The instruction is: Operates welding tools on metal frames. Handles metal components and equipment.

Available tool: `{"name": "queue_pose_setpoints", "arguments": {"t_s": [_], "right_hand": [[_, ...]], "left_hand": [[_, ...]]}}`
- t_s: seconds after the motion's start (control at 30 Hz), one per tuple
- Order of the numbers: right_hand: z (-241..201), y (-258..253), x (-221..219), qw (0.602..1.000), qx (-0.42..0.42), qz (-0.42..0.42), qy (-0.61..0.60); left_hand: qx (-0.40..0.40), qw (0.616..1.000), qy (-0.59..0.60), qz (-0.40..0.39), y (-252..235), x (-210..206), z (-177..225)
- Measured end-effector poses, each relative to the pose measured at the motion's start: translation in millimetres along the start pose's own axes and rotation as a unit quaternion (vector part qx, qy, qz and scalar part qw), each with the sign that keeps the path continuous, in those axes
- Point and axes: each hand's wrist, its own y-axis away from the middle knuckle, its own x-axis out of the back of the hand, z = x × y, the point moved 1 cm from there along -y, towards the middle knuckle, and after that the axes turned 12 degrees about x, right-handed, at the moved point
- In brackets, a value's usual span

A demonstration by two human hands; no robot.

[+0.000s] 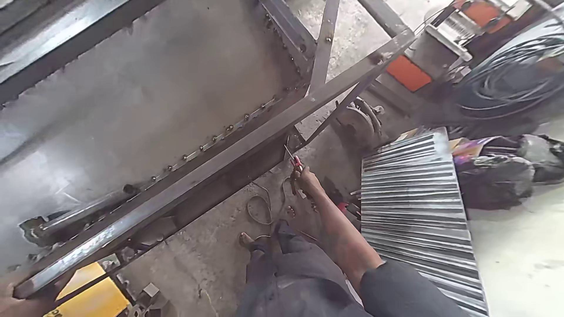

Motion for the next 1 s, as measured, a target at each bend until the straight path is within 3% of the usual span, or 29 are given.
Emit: {"name": "queue_pose_setpoints", "arguments": {"t_s": [0.23,0.67,0.87,1.0], "right_hand": [[15.1,33.6,19.5,0.999,0.000,0.049,-0.021],[52.9,-16.9,35.3,0.992,0.005,0.025,-0.124],[27.6,43.9,39.1,0.999,0.029,0.002,-0.034],[5.3,55.3,29.8,0.998,0.047,0.003,0.051]], "left_hand": [[-0.012,1.000,0.018,-0.014,2.5,5.4,4.6],[-0.050,0.996,0.077,0.003,-10.4,-13.4,-6.1],[-0.039,0.992,0.118,-0.017,-14.1,-22.5,-10.9],[-0.060,0.989,0.136,-0.003,8.0,4.8,18.5]]}}
